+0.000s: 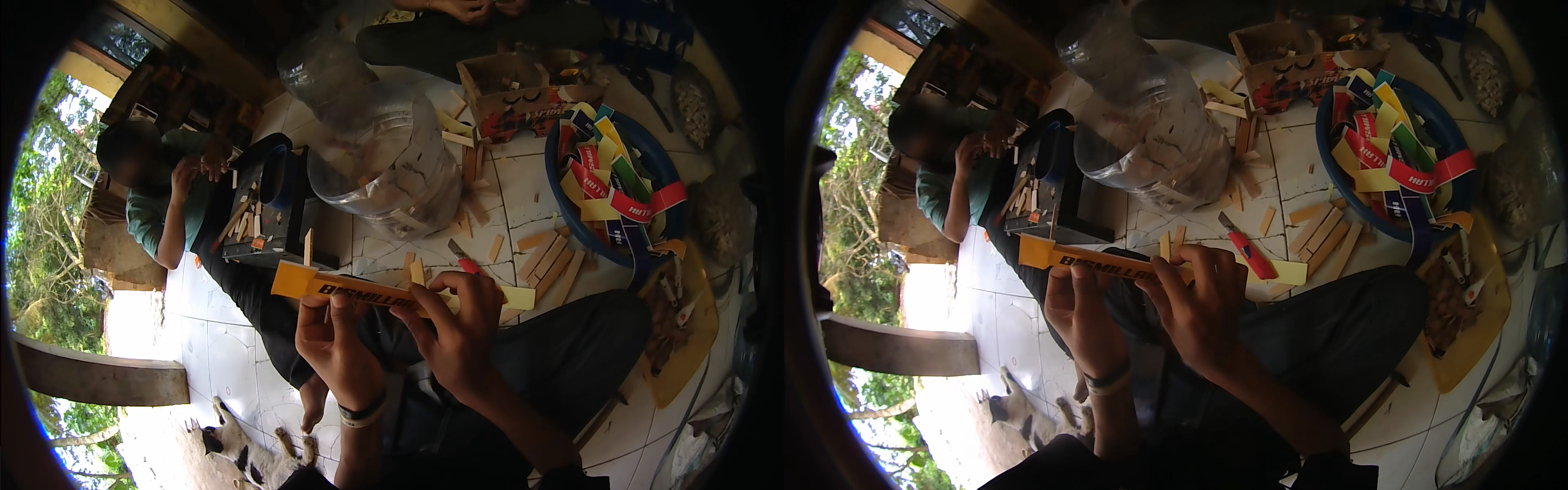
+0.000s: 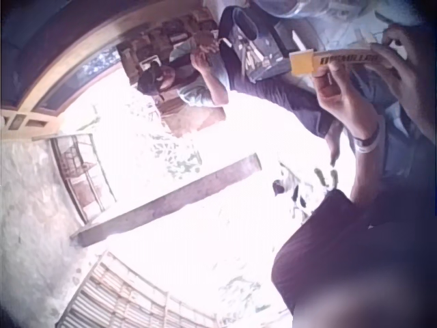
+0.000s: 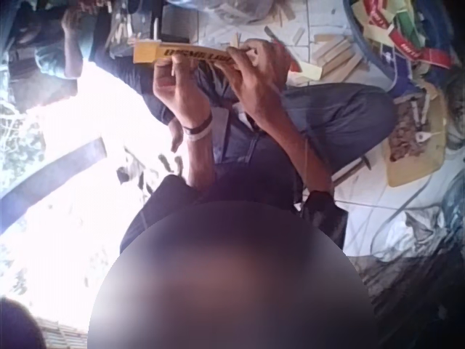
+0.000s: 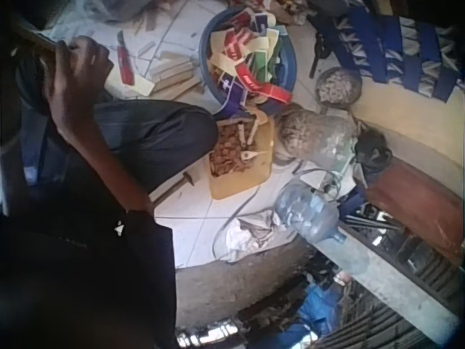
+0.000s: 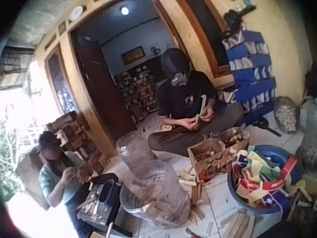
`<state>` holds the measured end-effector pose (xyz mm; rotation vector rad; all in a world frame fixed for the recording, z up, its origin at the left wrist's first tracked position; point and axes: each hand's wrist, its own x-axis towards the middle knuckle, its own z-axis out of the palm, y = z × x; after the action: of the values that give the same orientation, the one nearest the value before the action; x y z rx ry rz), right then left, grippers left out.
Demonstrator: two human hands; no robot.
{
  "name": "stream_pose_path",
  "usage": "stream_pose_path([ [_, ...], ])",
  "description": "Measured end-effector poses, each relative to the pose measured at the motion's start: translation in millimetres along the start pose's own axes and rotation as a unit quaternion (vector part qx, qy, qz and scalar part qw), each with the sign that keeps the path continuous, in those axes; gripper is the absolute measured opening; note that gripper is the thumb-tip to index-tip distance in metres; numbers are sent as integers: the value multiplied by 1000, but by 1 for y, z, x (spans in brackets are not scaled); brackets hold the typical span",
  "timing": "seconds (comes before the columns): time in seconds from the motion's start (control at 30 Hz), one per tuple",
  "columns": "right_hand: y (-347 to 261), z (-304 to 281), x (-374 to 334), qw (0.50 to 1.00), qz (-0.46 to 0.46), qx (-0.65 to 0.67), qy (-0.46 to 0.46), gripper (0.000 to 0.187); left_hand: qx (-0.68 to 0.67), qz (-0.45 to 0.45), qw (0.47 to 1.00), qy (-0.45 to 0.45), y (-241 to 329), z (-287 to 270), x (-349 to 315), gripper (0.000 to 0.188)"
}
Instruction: The person sits on the floor and assembles small wooden blocks into a rectangular frame. They use a utility knife to trim a yellow sticker and apply it to the assembled frame. The person handles multiple wooden pieces and a sticker, working alongside others in a shared workspace.
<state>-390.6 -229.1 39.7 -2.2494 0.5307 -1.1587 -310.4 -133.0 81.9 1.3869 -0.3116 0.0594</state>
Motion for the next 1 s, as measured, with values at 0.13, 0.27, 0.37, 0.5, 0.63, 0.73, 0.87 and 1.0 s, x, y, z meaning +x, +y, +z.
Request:
stream_pose_path([
  [0.13,-3,-3,3,999,-5,45,17,33,29,31,999,-26,-1,11,-13,18],
  [0.27,-3,-7,3,995,-20,92,24,38,78,21,994,-80,-7,18,-26,17],
  [0.37,5,-10,4,991,-26,134,0,40,136,10,987,-84,-6,19,-32,19],
  [0.5,6,-8,4,982,-28,189,-12,44,176,5,980,-95,7,17,-27,17],
  [0.63,4,-8,2,978,-32,204,-15,46,196,9,972,-128,17,15,-20,18],
  [0.73,3,-10,2,978,-32,207,-17,47,203,17,971,-128,19,16,-21,17],
  [0.87,0,-11,2,978,-34,205,-13,49,203,19,970,-130,18,17,-23,18],
  [1.0,-3,-14,2,978,-34,206,-15,52,244,32,957,-153,18,14,-21,24],
])
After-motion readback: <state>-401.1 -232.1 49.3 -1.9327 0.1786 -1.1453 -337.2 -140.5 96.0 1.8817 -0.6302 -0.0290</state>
